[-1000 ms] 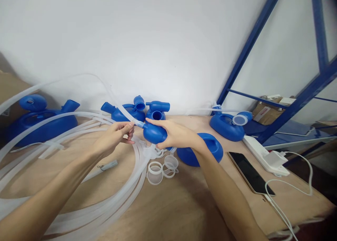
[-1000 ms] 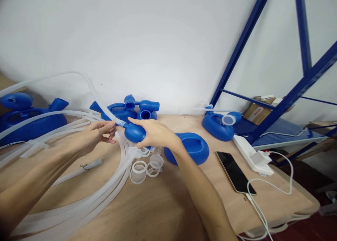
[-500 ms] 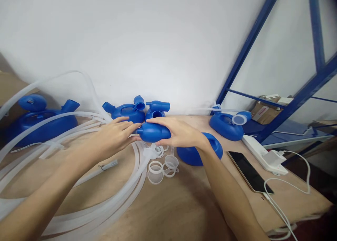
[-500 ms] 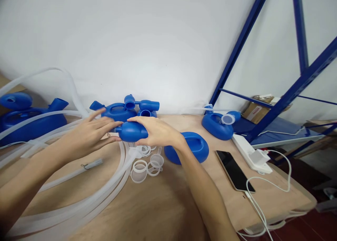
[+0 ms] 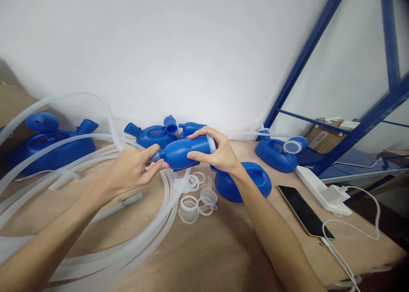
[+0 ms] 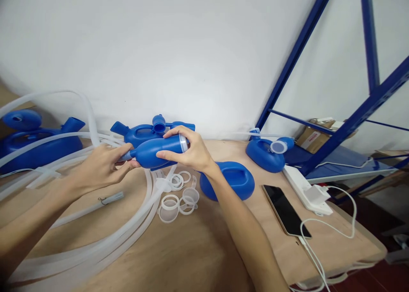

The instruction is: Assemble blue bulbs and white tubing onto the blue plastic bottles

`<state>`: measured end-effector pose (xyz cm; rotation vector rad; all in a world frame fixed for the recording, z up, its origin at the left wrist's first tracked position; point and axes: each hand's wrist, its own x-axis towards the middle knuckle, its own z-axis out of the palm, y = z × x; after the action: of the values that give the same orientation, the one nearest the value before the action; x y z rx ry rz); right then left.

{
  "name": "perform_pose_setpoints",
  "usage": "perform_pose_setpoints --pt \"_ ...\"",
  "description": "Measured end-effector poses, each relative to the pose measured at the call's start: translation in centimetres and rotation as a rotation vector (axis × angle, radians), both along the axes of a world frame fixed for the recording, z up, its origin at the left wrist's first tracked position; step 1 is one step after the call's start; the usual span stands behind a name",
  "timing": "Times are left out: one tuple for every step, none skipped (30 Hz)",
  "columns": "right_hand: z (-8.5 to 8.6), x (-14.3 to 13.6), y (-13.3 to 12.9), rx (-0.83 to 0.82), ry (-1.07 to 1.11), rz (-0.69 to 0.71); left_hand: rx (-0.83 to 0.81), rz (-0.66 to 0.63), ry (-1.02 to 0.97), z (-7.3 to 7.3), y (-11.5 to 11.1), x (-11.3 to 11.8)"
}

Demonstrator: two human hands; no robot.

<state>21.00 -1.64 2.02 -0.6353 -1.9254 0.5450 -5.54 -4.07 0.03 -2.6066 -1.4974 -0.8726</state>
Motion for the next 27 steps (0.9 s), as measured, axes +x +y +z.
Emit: perform_pose_setpoints --pt "0.1 0.0 -0.1 0.013 0.006 -0.007 -0.011 0.014 -0.026 -0.2 0.0 0.2" --pt "0.2 0.1 -0.2 0.023 0.007 -0.015 -0.028 0.026 -0.047 -0.4 0.0 0.5" --pt "0.2 0.2 -0.2 0.033 0.003 -0.025 -0.047 0.036 -0.064 -0.6 -0.1 0.7" --pt "0.3 0.4 -0.1 0.044 -0.005 -0.037 -0.063 0.044 -0.074 -0.7 -0.2 0.9" --pt "0.3 0.5 -0.1 0.054 -0.015 -0.048 -0.074 0.054 -0.08 -0.7 -0.2 1.1" --pt "0.3 0.6 0.0 0.065 -0.024 -0.056 -0.08 0.065 -0.084 -0.8 -0.3 1.3" --pt "0.3 0.7 0.1 0.078 -0.031 -0.058 -0.084 0.075 -0.09 -0.8 -0.3 1.5" --pt "0.3 0.8 0.2 0.092 -0.039 -0.056 -0.092 0.08 -0.103 -0.9 -0.3 1.5" --pt "0.3 0.9 0.2 0.112 -0.046 -0.054 -0.103 0.087 -0.128 -0.9 -0.1 1.5" --pt "0.4 1.0 0.2 0.141 -0.053 -0.054 -0.114 0.103 -0.167 -1.0 0.1 1.4" --pt "0.5 1.0 0.1 0.178 -0.062 -0.06 -0.129 0.135 -0.213 -1.0 0.4 1.2" --pt "0.7 1.2 -0.1 0.223 -0.071 -0.076 -0.152 0.176 -0.254 -1.1 0.7 1.0" --pt "1.0 1.4 -0.4 0.268 -0.079 -0.1 -0.178 0.216 -0.276 -1.0 1.0 0.7" --pt "1.4 1.6 -0.8 0.31 -0.087 -0.129 -0.205 0.238 -0.265 -1.0 1.2 0.4" --pt "1.8 1.9 -1.2 0.344 -0.097 -0.161 -0.234 0.227 -0.215 -0.9 1.3 0.2" --pt "2.2 2.2 -1.5 0.372 -0.107 -0.193 -0.272 0.182 -0.133 -0.9 1.2 0.1" --pt "2.6 2.6 -1.8 0.395 -0.116 -0.227 -0.312 0.114 -0.032 -0.9 1.0 0.2" --pt "2.9 3.0 -2.0 0.416 -0.123 -0.263 -0.346 0.036 0.072 -1.0 0.7 0.4" --pt "3.1 3.3 -2.0 0.431 -0.127 -0.301 -0.372 -0.042 0.166 -1.2 0.2 0.7" --pt "3.3 3.6 -1.9 0.438 -0.125 -0.336 -0.387 -0.113 0.242 -1.7 -0.3 1.1" --pt "3.3 3.9 -1.8 0.434 -0.123 -0.366 -0.388 -0.169 0.303 -2.2 -0.8 1.4" --pt "3.3 4.1 -1.6 0.421 -0.122 -0.385 -0.382 -0.21 0.354 -2.9 -1.3 1.7" --pt "3.2 4.2 -1.3 0.405 -0.125 -0.395 -0.38 -0.234 0.396 -3.7 -1.7 2.0" --pt "3.1 4.3 -1.1 0.392 -0.132 -0.398 -0.393 -0.241 0.428 -4.6 -1.9 2.3" --pt "3.0 4.3 -0.9 0.384 -0.144 -0.4 -0.414 -0.235 0.445 -5.4 -2.1 2.5" --pt "2.8 4.2 -0.7 0.38 -0.16 -0.401 -0.434 -0.224 0.449 -6.1 -2.2 2.6" --pt "2.7 4.2 -0.5 0.378 -0.175 -0.403 -0.45 -0.217 0.449 -6.6 -2.2 2.8"
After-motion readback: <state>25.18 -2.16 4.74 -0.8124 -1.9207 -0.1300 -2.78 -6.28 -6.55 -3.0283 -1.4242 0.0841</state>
